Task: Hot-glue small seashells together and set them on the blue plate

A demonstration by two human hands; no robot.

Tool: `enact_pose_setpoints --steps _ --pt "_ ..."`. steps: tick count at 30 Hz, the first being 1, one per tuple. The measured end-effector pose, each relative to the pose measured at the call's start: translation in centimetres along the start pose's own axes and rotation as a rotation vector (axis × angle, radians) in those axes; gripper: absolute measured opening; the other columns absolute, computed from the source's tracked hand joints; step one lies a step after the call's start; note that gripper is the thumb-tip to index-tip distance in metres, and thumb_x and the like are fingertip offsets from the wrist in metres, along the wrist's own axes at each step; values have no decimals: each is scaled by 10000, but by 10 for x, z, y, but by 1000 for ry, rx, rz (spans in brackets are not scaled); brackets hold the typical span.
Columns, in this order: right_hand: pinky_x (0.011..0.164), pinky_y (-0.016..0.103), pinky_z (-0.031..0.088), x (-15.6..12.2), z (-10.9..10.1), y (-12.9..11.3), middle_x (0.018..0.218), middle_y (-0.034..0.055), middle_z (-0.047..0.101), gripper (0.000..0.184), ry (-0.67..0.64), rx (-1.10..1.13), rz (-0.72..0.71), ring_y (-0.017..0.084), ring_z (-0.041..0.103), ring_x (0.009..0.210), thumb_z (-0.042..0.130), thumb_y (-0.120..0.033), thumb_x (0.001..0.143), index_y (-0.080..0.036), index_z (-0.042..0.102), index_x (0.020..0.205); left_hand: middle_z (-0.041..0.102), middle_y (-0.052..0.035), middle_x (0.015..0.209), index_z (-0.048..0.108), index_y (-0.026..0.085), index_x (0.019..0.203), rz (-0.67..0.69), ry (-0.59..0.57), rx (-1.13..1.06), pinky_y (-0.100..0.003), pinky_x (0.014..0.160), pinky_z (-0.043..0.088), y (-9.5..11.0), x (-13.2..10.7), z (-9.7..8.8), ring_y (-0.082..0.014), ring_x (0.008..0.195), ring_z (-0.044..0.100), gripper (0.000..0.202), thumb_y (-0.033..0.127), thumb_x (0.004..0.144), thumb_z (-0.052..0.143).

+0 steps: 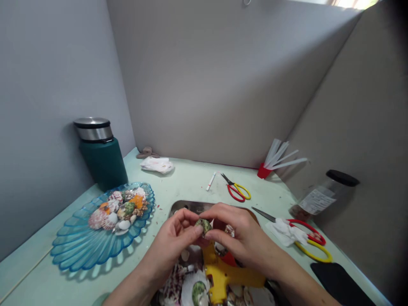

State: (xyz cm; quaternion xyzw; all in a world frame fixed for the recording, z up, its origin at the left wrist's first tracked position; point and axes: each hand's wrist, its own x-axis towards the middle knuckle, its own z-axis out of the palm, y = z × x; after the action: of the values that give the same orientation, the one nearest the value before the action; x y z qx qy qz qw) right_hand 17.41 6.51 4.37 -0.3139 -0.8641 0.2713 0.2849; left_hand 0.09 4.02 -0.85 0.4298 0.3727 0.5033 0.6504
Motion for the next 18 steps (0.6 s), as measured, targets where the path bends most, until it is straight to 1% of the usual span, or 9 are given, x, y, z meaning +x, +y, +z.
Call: enact_pose_setpoints --steps 6,12,18 --pt "725 287 444 -2 5 1 877 23 613 277 21 -38 -32 158 566 804 604 -90 814 -219 614 1059 629 -4 688 549 167 863 14 0 29 -215 576 428 1 -1 -1 -124 637 595 203 298 766 670" --pt "732 302 446 -3 8 3 920 35 596 340 14 -84 -55 165 560 817 567 -98 831 -242 579 1138 625 -8 726 552 179 882 12 -1 20 -259 640 447 1 -2 -2 -151 686 612 199 292 766 667" --pt "744 293 441 -3 8 2 928 26 599 276 18 -85 -36 157 565 831 560 -91 830 -238 597 1061 617 -2 713 552 177 875 8 -2 -11 -254 641 437 1 -2 -2 -142 682 604 162 268 785 650"
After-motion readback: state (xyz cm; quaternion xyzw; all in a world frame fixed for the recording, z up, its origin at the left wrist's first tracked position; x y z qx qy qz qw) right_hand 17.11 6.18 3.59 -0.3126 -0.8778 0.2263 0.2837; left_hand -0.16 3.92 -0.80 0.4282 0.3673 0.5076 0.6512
